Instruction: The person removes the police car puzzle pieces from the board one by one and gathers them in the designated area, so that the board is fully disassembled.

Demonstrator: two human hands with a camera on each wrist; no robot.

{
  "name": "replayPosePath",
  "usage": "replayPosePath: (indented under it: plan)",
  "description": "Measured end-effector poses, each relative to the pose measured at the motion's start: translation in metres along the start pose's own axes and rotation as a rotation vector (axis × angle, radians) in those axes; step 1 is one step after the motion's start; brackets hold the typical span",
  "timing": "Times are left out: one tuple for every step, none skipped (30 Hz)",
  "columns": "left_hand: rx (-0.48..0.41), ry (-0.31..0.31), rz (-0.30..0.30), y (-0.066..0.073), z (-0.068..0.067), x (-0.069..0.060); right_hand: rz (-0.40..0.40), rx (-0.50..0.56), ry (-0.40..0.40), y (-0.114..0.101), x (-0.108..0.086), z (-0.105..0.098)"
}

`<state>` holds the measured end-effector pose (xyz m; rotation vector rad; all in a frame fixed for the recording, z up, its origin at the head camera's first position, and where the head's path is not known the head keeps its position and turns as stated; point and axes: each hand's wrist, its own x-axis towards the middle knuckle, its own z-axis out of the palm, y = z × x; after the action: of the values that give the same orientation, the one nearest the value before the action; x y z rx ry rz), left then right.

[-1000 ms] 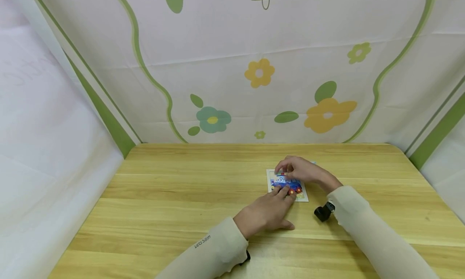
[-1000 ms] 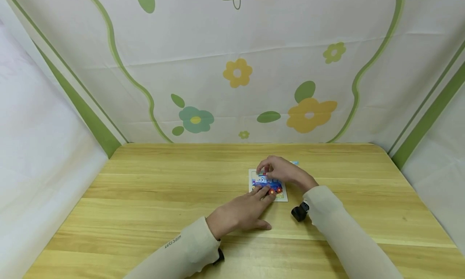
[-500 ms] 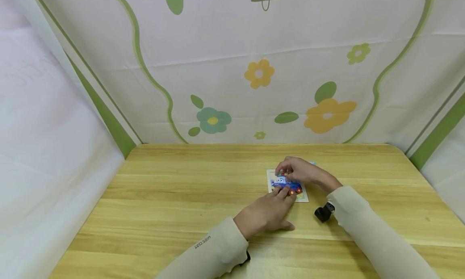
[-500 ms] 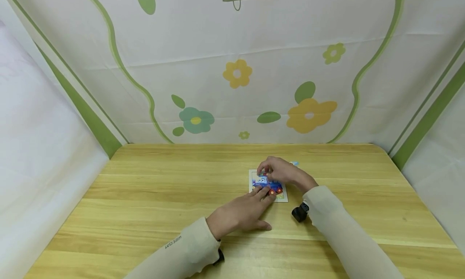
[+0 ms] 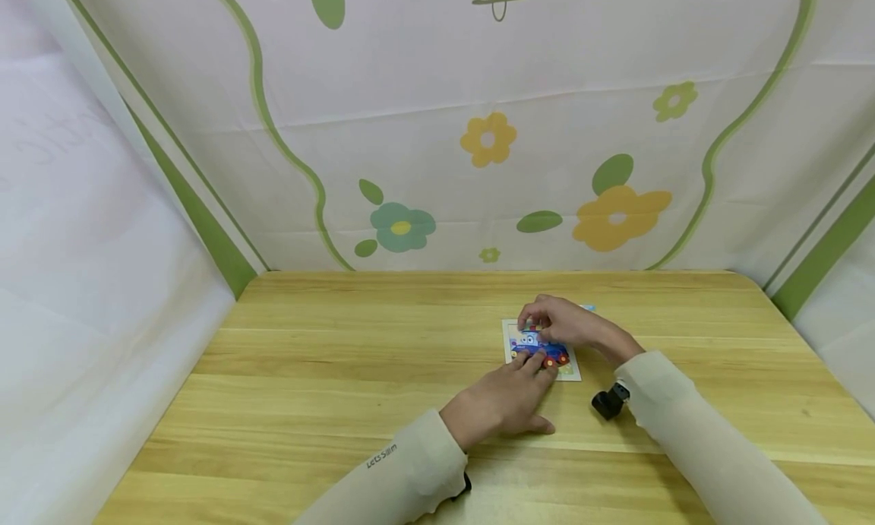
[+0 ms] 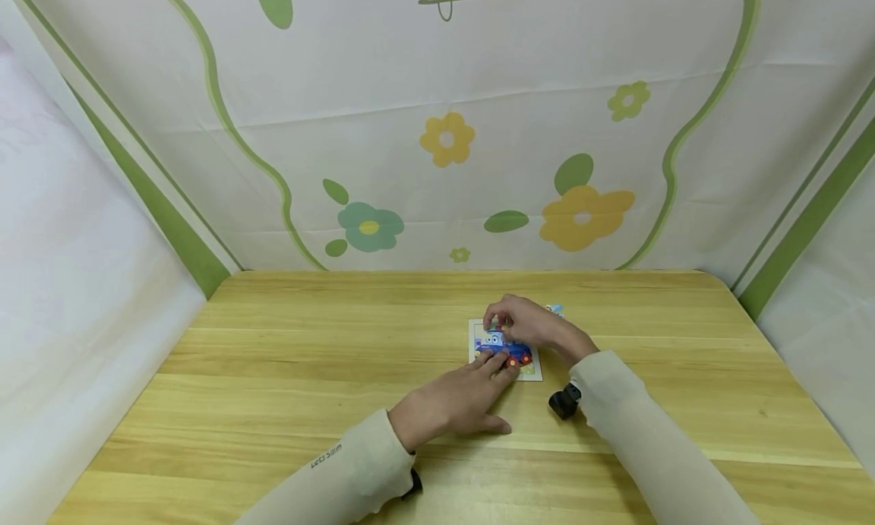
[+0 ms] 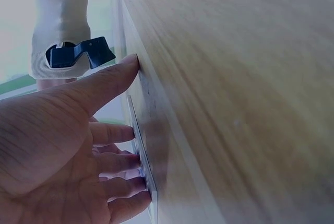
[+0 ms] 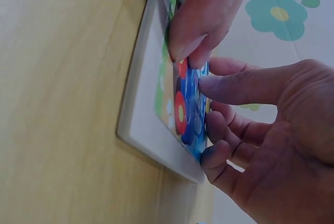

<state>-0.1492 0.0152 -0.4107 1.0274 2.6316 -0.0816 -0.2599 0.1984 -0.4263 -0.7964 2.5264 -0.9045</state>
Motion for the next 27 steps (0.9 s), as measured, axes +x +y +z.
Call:
replayPosePath:
  plan:
    - [0.002, 0.001, 0.000, 0.0001, -0.0001, 0.0000, 0.000, -0.003, 0.002, -0.0005, -0.0004, 0.0001]
    - [0.004, 0.002, 0.001, 0.0003, -0.0001, 0.0001, -0.001, -0.007, 0.004, -0.0008, -0.0007, 0.0002]
    - [0.006, 0.003, 0.001, 0.0003, 0.0002, 0.0002, -0.002, -0.010, 0.005, -0.0010, -0.0010, 0.0003]
    - [0.007, 0.003, 0.001, 0.0002, 0.0004, 0.0003, -0.002, -0.012, 0.006, -0.0013, -0.0013, 0.0004]
    - [0.005, 0.003, 0.000, 0.0004, 0.0004, 0.0003, -0.004, -0.015, 0.006, -0.0016, -0.0016, 0.0005]
    - [0.004, 0.002, 0.000, 0.0004, 0.0004, 0.0002, -0.004, -0.019, 0.005, -0.0019, -0.0018, 0.0006]
    - [0.002, 0.002, -0.001, 0.0005, 0.0005, 0.0002, -0.005, -0.024, 0.004, -0.0023, -0.0020, 0.0007]
    - [0.000, 0.001, -0.001, 0.0005, 0.0006, 0.0002, -0.007, -0.031, 0.000, -0.0027, -0.0021, 0.0008]
    - [-0.002, 0.000, -0.002, 0.0004, 0.0007, 0.0002, -0.007, -0.041, -0.003, -0.0032, -0.0022, 0.0009]
    - [-0.003, -0.001, -0.002, 0.0004, 0.0005, 0.0000, -0.007, -0.050, -0.006, -0.0037, -0.0023, 0.0009]
    - [-0.004, -0.001, -0.002, 0.0005, 0.0005, -0.0001, -0.007, -0.061, -0.010, -0.0041, -0.0023, 0.0009]
    - [-0.003, -0.001, -0.001, 0.0005, 0.0006, -0.0002, -0.006, -0.071, -0.013, -0.0044, -0.0025, 0.0008]
    - [-0.002, -0.001, -0.001, 0.0006, 0.0006, -0.0003, -0.005, -0.081, -0.014, -0.0048, -0.0027, 0.0007]
    - [0.000, 0.000, 0.000, 0.0006, 0.0007, -0.0003, -0.005, -0.089, -0.015, -0.0051, -0.0029, 0.0007]
    - [0.002, 0.000, 0.000, 0.0006, 0.0007, -0.0003, -0.003, -0.096, -0.014, -0.0052, -0.0032, 0.0007]
    - [0.003, 0.000, 0.000, 0.0008, 0.0007, -0.0004, -0.003, -0.100, -0.013, -0.0055, -0.0035, 0.0007]
    - [0.006, 0.000, 0.001, 0.0008, 0.0007, -0.0004, -0.008, -0.104, -0.012, -0.0058, -0.0040, 0.0005]
    - [0.009, 0.001, 0.001, 0.0008, 0.0006, -0.0004, -0.007, -0.106, -0.009, -0.0059, -0.0043, 0.0007]
    - [0.011, 0.000, 0.001, 0.0007, 0.0005, -0.0004, -0.011, -0.107, -0.007, -0.0060, -0.0047, 0.0007]
    - [0.014, 0.000, 0.001, 0.0007, 0.0003, -0.0004, -0.011, -0.106, -0.004, -0.0059, -0.0050, 0.0010]
    - [0.016, -0.001, 0.001, 0.0007, 0.0001, -0.0005, -0.017, -0.107, -0.002, -0.0058, -0.0053, 0.0010]
    - [0.017, -0.001, 0.001, 0.0006, -0.0001, -0.0006, -0.021, -0.107, 0.000, -0.0057, -0.0055, 0.0014]
    - [0.017, -0.002, 0.001, 0.0006, -0.0001, -0.0006, -0.025, -0.108, 0.003, -0.0053, -0.0057, 0.0016]
    - [0.017, -0.002, 0.000, 0.0006, -0.0002, -0.0006, -0.028, -0.110, 0.006, -0.0048, -0.0057, 0.0022]
    - [0.013, -0.004, -0.002, 0.0005, -0.0003, -0.0007, -0.036, -0.113, 0.008, -0.0045, -0.0059, 0.0024]
    - [0.011, -0.005, -0.004, 0.0005, -0.0002, -0.0008, -0.040, -0.118, 0.012, -0.0037, -0.0058, 0.0031]
    - [0.008, -0.006, -0.006, 0.0004, -0.0002, -0.0009, -0.049, -0.123, 0.016, -0.0028, -0.0057, 0.0035]
